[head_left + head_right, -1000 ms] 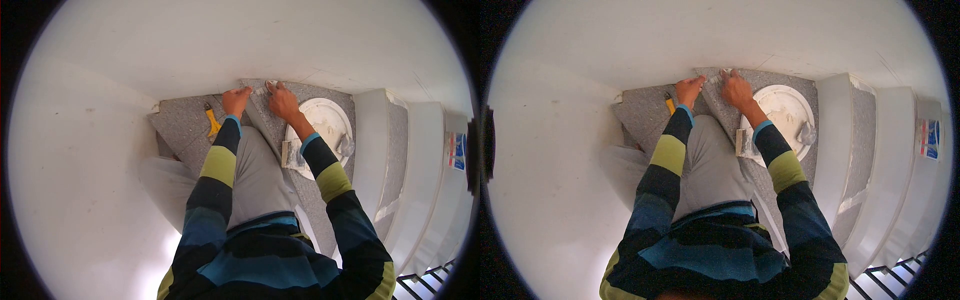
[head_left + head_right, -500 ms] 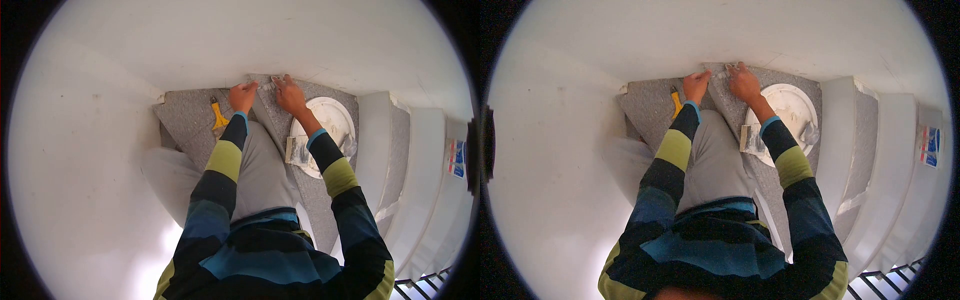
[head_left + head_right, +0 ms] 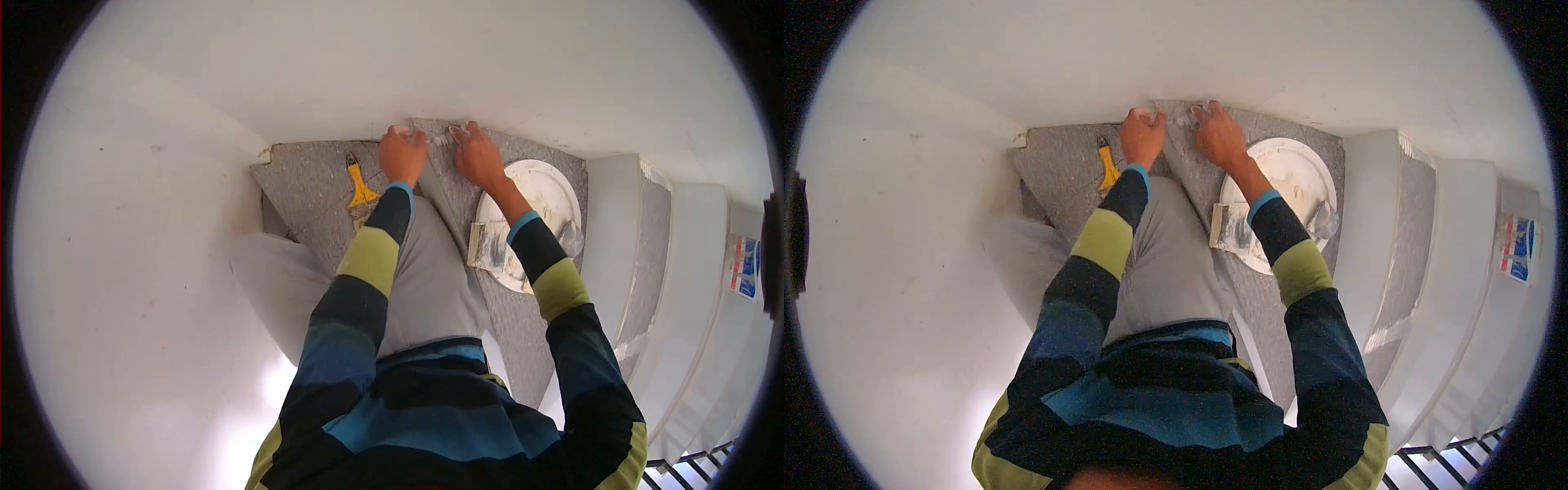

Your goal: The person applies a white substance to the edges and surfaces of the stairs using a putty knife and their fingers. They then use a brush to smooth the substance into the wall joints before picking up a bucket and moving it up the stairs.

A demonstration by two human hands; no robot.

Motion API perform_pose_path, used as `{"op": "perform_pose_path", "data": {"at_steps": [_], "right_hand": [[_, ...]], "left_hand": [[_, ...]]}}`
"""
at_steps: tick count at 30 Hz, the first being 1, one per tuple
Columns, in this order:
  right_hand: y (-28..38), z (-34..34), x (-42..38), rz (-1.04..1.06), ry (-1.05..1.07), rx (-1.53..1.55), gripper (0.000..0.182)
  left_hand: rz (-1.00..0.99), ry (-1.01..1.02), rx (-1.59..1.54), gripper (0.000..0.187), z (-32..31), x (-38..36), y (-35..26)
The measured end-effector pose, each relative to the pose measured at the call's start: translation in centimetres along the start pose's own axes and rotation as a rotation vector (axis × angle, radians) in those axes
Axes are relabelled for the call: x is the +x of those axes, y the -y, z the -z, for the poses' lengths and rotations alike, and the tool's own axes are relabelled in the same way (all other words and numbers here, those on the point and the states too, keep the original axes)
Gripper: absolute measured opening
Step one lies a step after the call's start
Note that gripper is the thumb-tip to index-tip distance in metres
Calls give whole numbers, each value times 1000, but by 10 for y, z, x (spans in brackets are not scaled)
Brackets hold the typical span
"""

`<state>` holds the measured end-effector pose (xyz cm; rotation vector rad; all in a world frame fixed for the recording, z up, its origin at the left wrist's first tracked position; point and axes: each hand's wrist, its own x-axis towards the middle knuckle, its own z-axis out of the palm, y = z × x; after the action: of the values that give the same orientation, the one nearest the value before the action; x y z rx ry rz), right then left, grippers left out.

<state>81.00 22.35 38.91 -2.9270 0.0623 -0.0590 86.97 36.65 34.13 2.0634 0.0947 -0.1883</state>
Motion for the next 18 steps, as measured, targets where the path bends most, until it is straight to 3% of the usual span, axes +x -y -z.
{"op": "perform_pose_path", "data": {"at_steps": [1,3,4,6,13,18], "right_hand": [[1,-1,-2,-7,-29,2,48],[-4,-6,-5,80,-115,-3,48],[-6,-10,-9,164,-199,-7,49],[-2,-17,-11,173,-190,-64,50],[-1,-22,-9,174,-168,-114,55],[-3,-22,-8,136,-126,-134,54]], "left_hand": [[-1,-1,-1,38,3,-8,-4],[-678,-112,421,45,8,-23,-8],[-677,-106,424,45,6,-25,-9],[-880,3,555,50,-2,-28,-6],[-868,62,600,57,-9,-27,7],[-883,93,802,54,-7,-28,4]]}}
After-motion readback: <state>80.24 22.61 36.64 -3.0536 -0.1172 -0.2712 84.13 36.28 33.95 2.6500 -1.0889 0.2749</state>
